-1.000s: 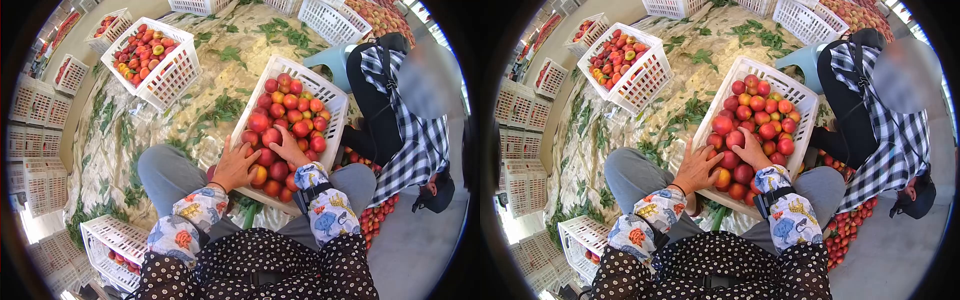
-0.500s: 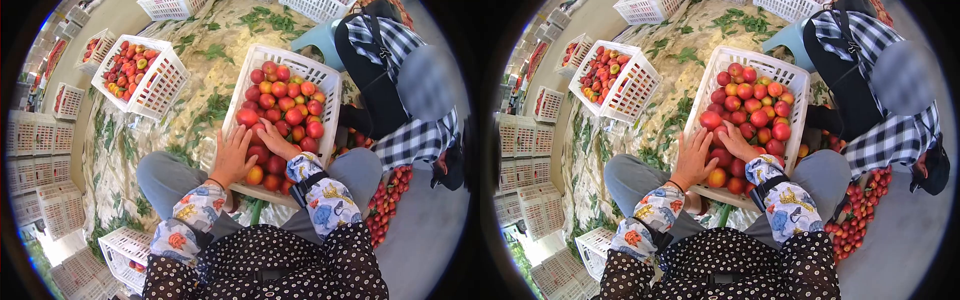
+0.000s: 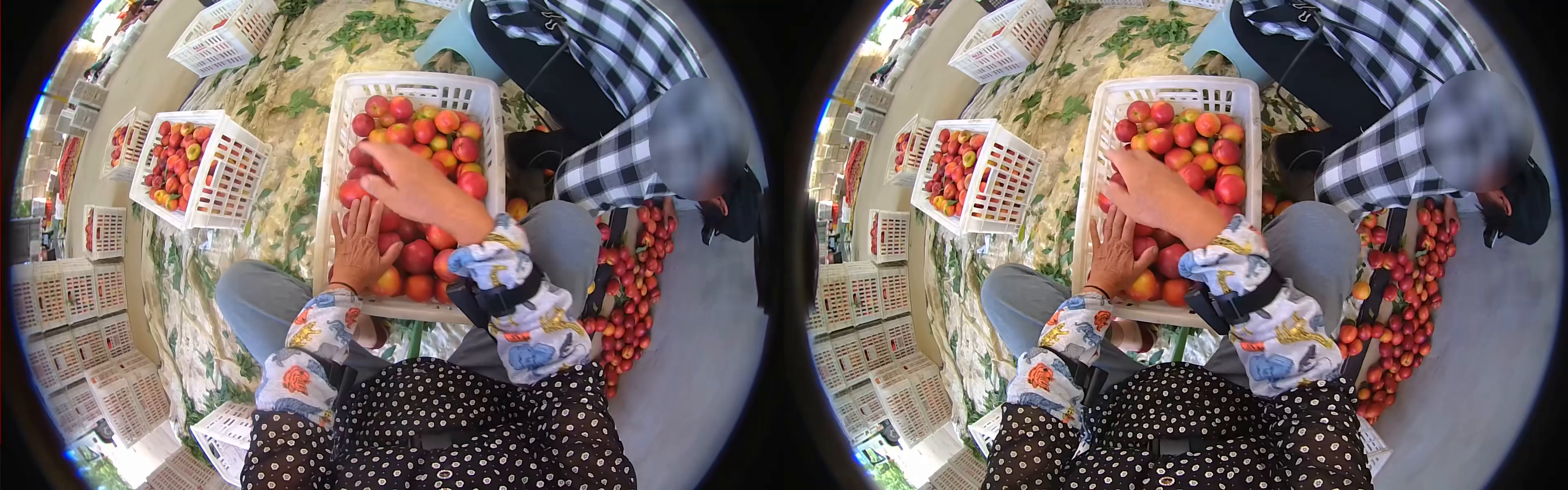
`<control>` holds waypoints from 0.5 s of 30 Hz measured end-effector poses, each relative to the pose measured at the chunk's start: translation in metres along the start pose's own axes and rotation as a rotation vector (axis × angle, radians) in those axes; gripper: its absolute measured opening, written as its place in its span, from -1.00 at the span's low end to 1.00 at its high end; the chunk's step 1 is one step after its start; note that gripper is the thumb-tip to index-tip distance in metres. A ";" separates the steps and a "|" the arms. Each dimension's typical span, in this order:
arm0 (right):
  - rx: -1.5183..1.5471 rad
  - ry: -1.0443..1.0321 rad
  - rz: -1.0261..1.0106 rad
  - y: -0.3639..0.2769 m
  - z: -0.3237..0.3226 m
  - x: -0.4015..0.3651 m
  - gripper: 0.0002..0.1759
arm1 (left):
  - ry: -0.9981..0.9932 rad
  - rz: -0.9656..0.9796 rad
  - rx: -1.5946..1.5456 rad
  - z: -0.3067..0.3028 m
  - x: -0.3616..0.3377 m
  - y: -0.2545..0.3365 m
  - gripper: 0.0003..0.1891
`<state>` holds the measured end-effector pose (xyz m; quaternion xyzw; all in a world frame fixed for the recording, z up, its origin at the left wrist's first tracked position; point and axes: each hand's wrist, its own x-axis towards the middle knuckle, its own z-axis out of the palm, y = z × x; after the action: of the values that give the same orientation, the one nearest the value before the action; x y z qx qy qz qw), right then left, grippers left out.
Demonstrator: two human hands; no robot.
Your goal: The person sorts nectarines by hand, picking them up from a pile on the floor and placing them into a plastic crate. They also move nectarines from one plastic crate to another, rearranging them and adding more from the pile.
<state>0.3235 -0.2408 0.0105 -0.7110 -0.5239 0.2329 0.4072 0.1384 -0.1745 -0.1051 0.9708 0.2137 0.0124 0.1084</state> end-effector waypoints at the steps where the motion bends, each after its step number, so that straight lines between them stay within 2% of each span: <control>1: 0.070 0.065 -0.103 -0.033 -0.038 -0.007 -0.46 | -0.004 0.017 -0.001 0.001 0.000 -0.001 -0.04; 3: 0.137 0.167 -0.169 -0.084 -0.107 -0.037 -0.50 | 0.008 0.002 -0.024 0.004 0.000 -0.002 -0.04; 5: 0.234 0.314 -0.282 -0.094 -0.156 -0.087 -0.51 | -0.018 0.000 -0.007 0.001 -0.001 0.000 -0.04; 7: 0.417 0.446 -0.154 -0.089 -0.185 -0.147 -0.53 | -0.031 -0.004 -0.010 -0.001 -0.001 0.001 -0.03; 8: 0.345 0.475 -0.014 -0.067 -0.199 -0.181 -0.52 | -0.036 -0.018 -0.025 0.000 -0.002 0.000 -0.04; 11: 0.445 0.634 0.406 0.027 -0.200 -0.279 -0.57 | -0.059 -0.008 -0.016 0.001 -0.002 0.000 -0.05; 13: 0.229 0.730 0.579 0.118 -0.174 -0.361 -0.58 | -0.055 0.025 0.012 0.002 -0.003 0.000 -0.09; 15: 0.185 0.750 0.910 0.175 -0.139 -0.429 -0.53 | -0.075 0.023 0.009 -0.002 -0.003 0.001 -0.11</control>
<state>0.3789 -0.7094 -0.0968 -0.8594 0.0355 0.1615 0.4839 0.1362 -0.1765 -0.1027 0.9734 0.1985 -0.0240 0.1118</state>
